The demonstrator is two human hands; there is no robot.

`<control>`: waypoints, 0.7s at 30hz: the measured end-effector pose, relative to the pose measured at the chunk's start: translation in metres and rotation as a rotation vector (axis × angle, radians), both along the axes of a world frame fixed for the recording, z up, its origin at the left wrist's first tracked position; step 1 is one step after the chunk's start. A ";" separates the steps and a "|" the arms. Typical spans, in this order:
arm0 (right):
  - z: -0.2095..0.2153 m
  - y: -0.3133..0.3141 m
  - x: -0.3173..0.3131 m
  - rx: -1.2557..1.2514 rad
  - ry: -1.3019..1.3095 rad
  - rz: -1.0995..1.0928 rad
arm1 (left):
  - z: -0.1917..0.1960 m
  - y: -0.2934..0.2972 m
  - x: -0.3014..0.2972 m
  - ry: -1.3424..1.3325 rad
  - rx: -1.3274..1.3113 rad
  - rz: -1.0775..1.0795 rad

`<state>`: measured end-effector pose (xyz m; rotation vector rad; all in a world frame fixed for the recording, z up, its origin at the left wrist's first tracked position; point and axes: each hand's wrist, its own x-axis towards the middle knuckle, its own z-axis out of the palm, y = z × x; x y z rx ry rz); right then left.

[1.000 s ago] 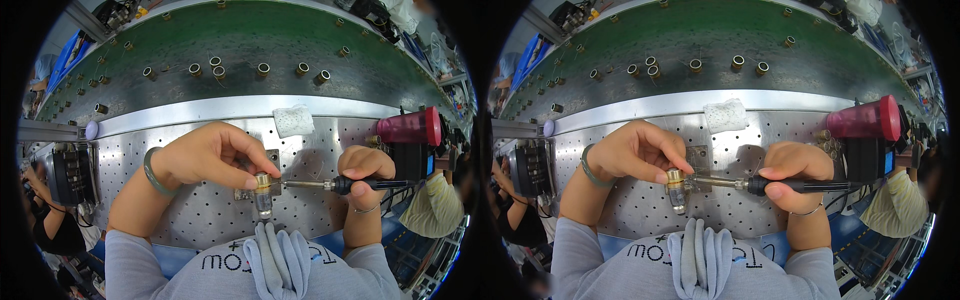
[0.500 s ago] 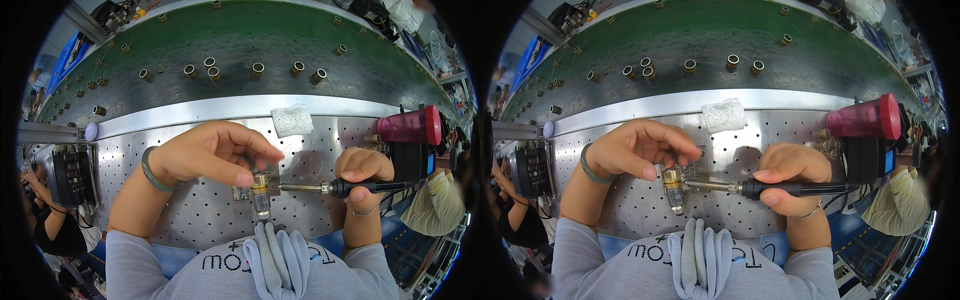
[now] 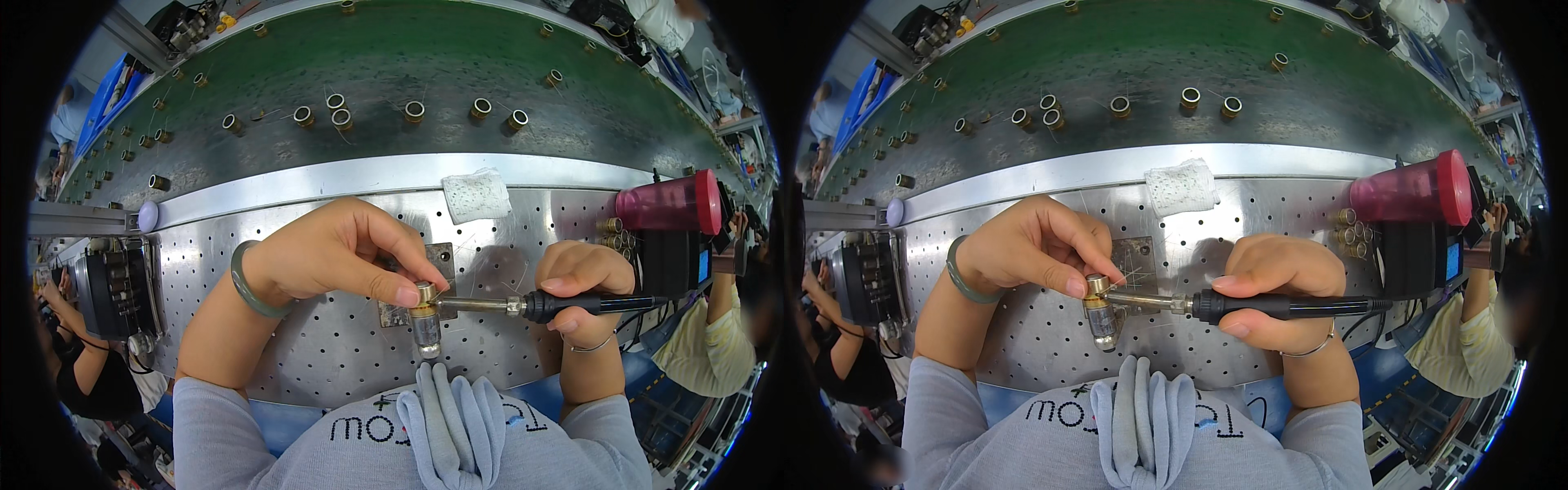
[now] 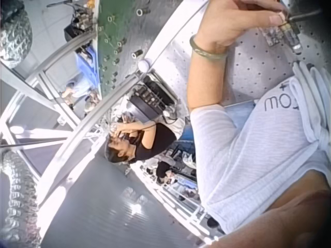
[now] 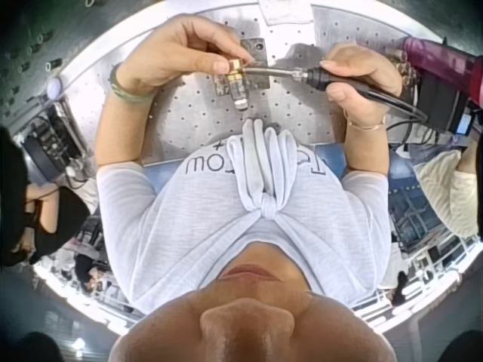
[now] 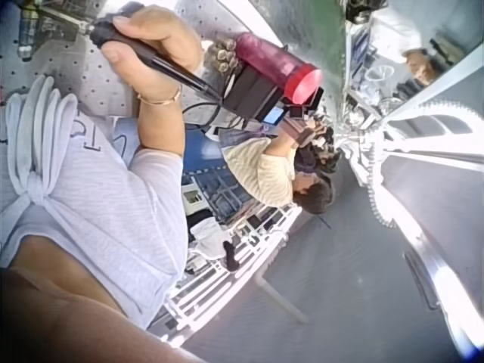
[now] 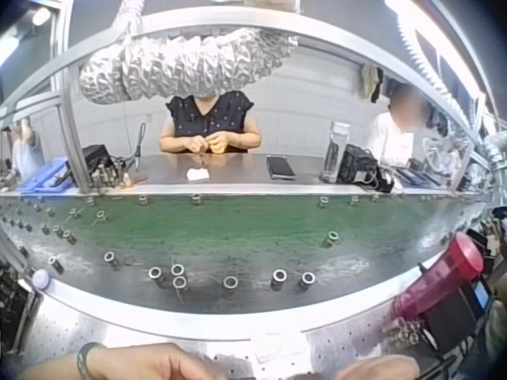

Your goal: The person uses a soldering iron to apply solder to small cylindrical metal components held in a fixture. They repeatedly pick up components from a conveyor belt, solder them, and place them back on the belt.

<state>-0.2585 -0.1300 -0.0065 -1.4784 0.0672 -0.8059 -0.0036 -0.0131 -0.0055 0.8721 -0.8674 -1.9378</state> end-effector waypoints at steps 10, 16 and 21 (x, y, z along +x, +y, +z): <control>0.000 -0.002 -0.001 -0.026 0.022 0.002 | 0.002 -0.001 -0.001 -0.001 -0.025 0.003; 0.001 -0.002 -0.002 -0.032 0.039 0.005 | 0.000 0.000 -0.001 0.015 -0.037 0.003; 0.002 -0.004 -0.002 -0.083 0.046 0.002 | 0.003 0.000 -0.002 0.009 -0.034 0.009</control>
